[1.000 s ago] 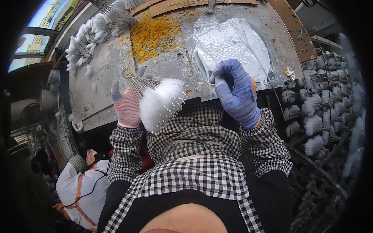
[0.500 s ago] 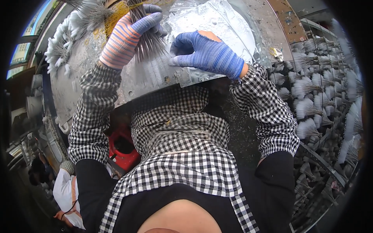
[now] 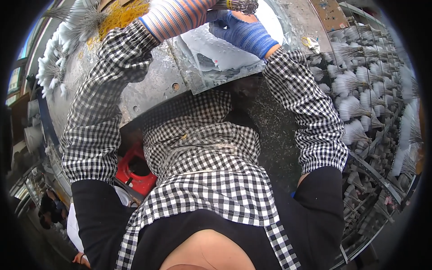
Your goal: Bundling white feathery brush heads and threading them onto a metal rod.
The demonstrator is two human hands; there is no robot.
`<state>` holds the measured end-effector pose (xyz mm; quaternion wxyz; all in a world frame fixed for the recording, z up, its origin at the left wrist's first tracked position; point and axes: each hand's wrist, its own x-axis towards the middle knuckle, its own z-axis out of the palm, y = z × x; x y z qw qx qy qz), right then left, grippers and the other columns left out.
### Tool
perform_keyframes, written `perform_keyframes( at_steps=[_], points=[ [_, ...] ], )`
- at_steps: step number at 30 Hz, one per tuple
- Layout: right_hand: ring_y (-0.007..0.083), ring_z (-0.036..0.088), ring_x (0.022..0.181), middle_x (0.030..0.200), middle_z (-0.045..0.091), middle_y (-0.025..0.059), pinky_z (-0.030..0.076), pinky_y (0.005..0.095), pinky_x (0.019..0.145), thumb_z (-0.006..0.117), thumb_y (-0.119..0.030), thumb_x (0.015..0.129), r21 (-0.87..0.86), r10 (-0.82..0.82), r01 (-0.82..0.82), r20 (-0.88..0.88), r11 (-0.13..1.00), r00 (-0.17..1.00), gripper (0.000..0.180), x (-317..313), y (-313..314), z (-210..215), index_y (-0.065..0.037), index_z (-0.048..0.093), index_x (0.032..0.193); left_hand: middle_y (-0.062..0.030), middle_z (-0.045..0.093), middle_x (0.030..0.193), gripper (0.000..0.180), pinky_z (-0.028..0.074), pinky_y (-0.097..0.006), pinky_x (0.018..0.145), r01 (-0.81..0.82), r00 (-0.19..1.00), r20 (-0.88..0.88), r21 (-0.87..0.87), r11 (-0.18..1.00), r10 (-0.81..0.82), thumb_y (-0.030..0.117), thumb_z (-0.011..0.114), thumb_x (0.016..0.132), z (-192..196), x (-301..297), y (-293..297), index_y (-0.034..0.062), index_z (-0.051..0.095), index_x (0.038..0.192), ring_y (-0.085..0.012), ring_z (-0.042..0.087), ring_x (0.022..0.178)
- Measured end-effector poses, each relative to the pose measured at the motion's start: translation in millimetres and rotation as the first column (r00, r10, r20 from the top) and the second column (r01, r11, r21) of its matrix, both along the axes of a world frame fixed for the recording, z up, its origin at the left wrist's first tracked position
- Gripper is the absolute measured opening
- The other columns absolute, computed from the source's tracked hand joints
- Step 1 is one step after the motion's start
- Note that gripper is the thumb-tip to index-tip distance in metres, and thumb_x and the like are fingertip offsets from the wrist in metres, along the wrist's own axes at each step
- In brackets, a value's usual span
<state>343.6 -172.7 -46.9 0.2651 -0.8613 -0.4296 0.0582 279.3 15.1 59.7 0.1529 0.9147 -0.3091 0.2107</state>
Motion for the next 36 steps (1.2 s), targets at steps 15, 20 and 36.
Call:
perform_keyframes(
  at_steps=[15, 20, 36],
  points=[
    [0.0170, 0.072, 0.090, 0.101, 0.076, 0.0060, 0.058, 0.0303, 0.084, 0.072, -0.032, 0.096, -0.015, -0.036, 0.036, 0.009, 0.999, 0.999, 0.030, -7, -3, 11, -0.008, 0.072, 0.115, -0.0083, 0.066, 0.092, 0.043, 0.054, -0.035, 0.077, 0.191, 0.964, -0.123, -0.301, 0.934, -0.237, 0.004, 0.077, 0.083, -20, 16, 1, 0.0134, 0.058, 0.121, -0.0234, 0.067, 0.087],
    [0.0240, 0.069, 0.082, 0.089, 0.072, 0.0137, 0.055, 0.0343, 0.077, 0.074, -0.024, 0.089, 0.216, 0.006, 0.014, -0.093, 0.976, 0.996, 0.030, -18, 6, 67, -0.001, 0.072, 0.107, 0.0013, 0.060, 0.099, 0.035, 0.053, -0.027, 0.085, -0.234, 0.860, -0.470, -0.706, 0.668, -0.196, 0.015, 0.078, 0.091, -11, 23, 44, 0.0067, 0.055, 0.116, -0.0097, 0.059, 0.091],
    [0.0255, 0.071, 0.072, 0.078, 0.071, 0.0141, 0.056, 0.0349, 0.069, 0.073, -0.021, 0.086, 0.215, 0.058, -0.045, -0.052, 0.976, 0.997, 0.020, -38, 24, 125, -0.001, 0.073, 0.092, 0.0025, 0.063, 0.090, 0.024, 0.050, -0.024, 0.077, -0.298, 0.860, -0.434, -0.854, 0.426, -0.268, 0.028, 0.071, 0.098, -1, 25, 60, 0.0093, 0.061, 0.108, -0.0068, 0.059, 0.082]
  ],
)
